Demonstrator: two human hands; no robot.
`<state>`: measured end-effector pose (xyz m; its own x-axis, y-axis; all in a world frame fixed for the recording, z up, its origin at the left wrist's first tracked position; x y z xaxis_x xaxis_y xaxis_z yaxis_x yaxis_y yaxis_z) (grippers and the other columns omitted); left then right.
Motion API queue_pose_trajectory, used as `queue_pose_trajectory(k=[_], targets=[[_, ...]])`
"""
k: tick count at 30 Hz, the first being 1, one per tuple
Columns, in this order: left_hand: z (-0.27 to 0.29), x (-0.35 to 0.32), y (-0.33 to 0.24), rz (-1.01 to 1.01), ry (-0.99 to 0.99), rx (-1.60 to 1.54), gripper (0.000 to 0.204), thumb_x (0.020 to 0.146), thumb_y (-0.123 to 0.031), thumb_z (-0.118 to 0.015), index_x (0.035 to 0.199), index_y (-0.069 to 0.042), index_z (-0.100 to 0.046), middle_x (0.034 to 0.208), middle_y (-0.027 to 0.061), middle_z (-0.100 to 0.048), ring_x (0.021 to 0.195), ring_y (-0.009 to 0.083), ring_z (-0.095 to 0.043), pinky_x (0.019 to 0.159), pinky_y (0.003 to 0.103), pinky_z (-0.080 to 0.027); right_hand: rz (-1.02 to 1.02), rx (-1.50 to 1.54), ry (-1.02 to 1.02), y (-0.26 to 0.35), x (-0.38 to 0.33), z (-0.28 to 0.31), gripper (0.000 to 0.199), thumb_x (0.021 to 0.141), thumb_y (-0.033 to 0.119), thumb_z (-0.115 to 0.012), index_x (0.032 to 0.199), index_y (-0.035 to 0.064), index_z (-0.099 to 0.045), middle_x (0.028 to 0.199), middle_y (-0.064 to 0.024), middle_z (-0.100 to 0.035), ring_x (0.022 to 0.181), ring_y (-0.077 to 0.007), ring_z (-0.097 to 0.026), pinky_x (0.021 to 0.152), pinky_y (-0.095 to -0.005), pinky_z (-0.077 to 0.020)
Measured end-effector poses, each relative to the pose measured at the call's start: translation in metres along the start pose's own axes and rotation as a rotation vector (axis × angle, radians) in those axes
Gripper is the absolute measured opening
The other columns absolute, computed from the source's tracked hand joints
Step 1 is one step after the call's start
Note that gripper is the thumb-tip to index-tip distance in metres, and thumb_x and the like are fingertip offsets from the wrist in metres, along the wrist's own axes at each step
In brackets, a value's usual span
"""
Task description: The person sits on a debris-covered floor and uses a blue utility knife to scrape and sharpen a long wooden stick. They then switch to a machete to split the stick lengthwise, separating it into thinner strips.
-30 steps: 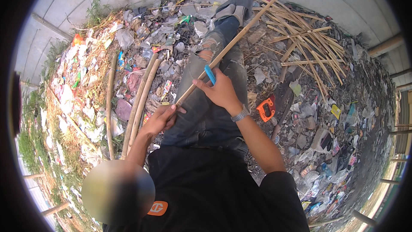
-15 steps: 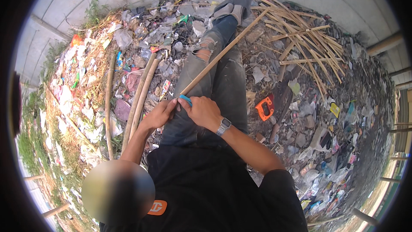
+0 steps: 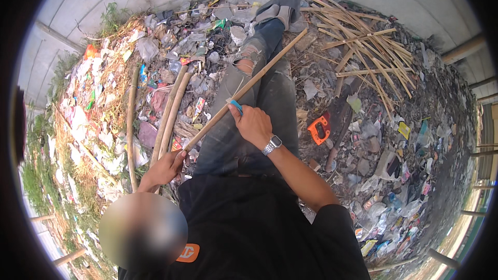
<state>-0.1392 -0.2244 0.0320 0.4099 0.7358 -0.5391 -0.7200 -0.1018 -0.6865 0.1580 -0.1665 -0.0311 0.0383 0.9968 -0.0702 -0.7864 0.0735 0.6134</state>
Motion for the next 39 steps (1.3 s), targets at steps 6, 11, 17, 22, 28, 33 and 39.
queue_pose_trajectory(k=[6, 11, 17, 22, 28, 33, 39], targets=[[0.020, -0.107, 0.041, 0.155, 0.008, -0.092, 0.050, 0.112, -0.041, -0.043, 0.093, -0.001, -0.064, 0.061, 0.0034, -0.049, 0.059, 0.0143, -0.051, 0.059, 0.034, -0.043, -0.221, -0.031, -0.081, -0.090, 0.054, 0.055, 0.075, 0.105, 0.061, -0.043, 0.076, -0.0040, -0.067, 0.078, -0.0299, -0.068, 0.080, -0.0500, -0.067, 0.072, -0.0572, -0.0520], [0.011, -0.106, 0.053, 0.153, 0.023, -0.173, 0.047, 0.112, -0.040, -0.044, 0.096, -0.002, -0.066, 0.063, 0.0036, -0.051, 0.060, 0.0126, -0.051, 0.059, 0.032, -0.043, -0.121, 0.072, -0.246, -0.090, 0.059, 0.091, 0.075, 0.106, 0.059, -0.045, 0.076, -0.0075, -0.062, 0.067, -0.0295, -0.059, 0.070, -0.0482, -0.063, 0.066, -0.0533, -0.0466], [-0.009, -0.023, 0.038, -0.027, -0.011, -0.134, 0.052, 0.112, -0.042, -0.041, 0.094, 0.001, -0.064, 0.069, 0.0094, -0.057, 0.063, 0.0193, -0.055, 0.064, 0.037, -0.046, 0.097, 0.049, 0.051, -0.004, 0.007, 0.053, 0.069, 0.104, 0.057, -0.048, 0.070, -0.0010, -0.064, 0.066, -0.0260, -0.063, 0.068, -0.0466, -0.065, 0.063, -0.0545, -0.0495], [-0.011, 0.021, 0.010, -0.096, -0.037, -0.038, 0.054, 0.112, -0.041, -0.040, 0.095, 0.003, -0.066, 0.077, 0.0174, -0.065, 0.073, 0.0296, -0.064, 0.075, 0.042, -0.050, 0.185, 0.007, 0.187, 0.033, -0.036, 0.012, 0.065, 0.103, 0.055, -0.052, 0.071, 0.0003, -0.067, 0.066, -0.0244, -0.066, 0.065, -0.0453, -0.067, 0.062, -0.0554, -0.0535], [-0.017, 0.030, 0.001, -0.154, -0.102, 0.039, 0.054, 0.113, -0.041, -0.038, 0.095, 0.004, -0.063, 0.076, 0.0210, -0.063, 0.075, 0.0356, -0.063, 0.075, 0.046, -0.049, 0.198, -0.036, 0.171, 0.034, -0.030, 0.006, 0.066, 0.103, 0.057, -0.053, 0.071, 0.0007, -0.067, 0.060, -0.0228, -0.063, 0.059, -0.0442, -0.065, 0.056, -0.0539, -0.0523], [-0.012, 0.025, 0.001, -0.149, -0.128, 0.094, 0.052, 0.113, -0.039, -0.037, 0.098, 0.004, -0.062, 0.078, 0.0242, -0.062, 0.077, 0.0422, -0.062, 0.076, 0.048, -0.048, 0.243, -0.075, 0.105, 0.031, -0.020, 0.008, 0.069, 0.102, 0.060, -0.051, 0.071, 0.0015, -0.067, 0.059, -0.0226, -0.062, 0.058, -0.0444, -0.065, 0.053, -0.0532, -0.0511], [0.000, 0.015, -0.003, -0.114, -0.102, 0.122, 0.048, 0.112, -0.037, -0.039, 0.101, 0.004, -0.062, 0.084, 0.0295, -0.065, 0.084, 0.0500, -0.063, 0.078, 0.053, -0.047, 0.172, -0.115, 0.122, 0.023, -0.005, 0.005, 0.068, 0.103, 0.062, -0.047, 0.078, 0.0034, -0.071, 0.068, -0.0249, -0.067, 0.067, -0.0458, -0.068, 0.060, -0.0547, -0.0536]])
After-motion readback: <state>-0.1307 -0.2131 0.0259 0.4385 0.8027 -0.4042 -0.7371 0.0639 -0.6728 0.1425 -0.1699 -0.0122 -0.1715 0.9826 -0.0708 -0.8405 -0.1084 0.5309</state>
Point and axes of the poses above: each hand's wrist, its own x-axis towards the middle knuckle, its own z-axis out of the back of the hand, y = z × x, the point moved 3 cm from there along x, towards the middle knuckle
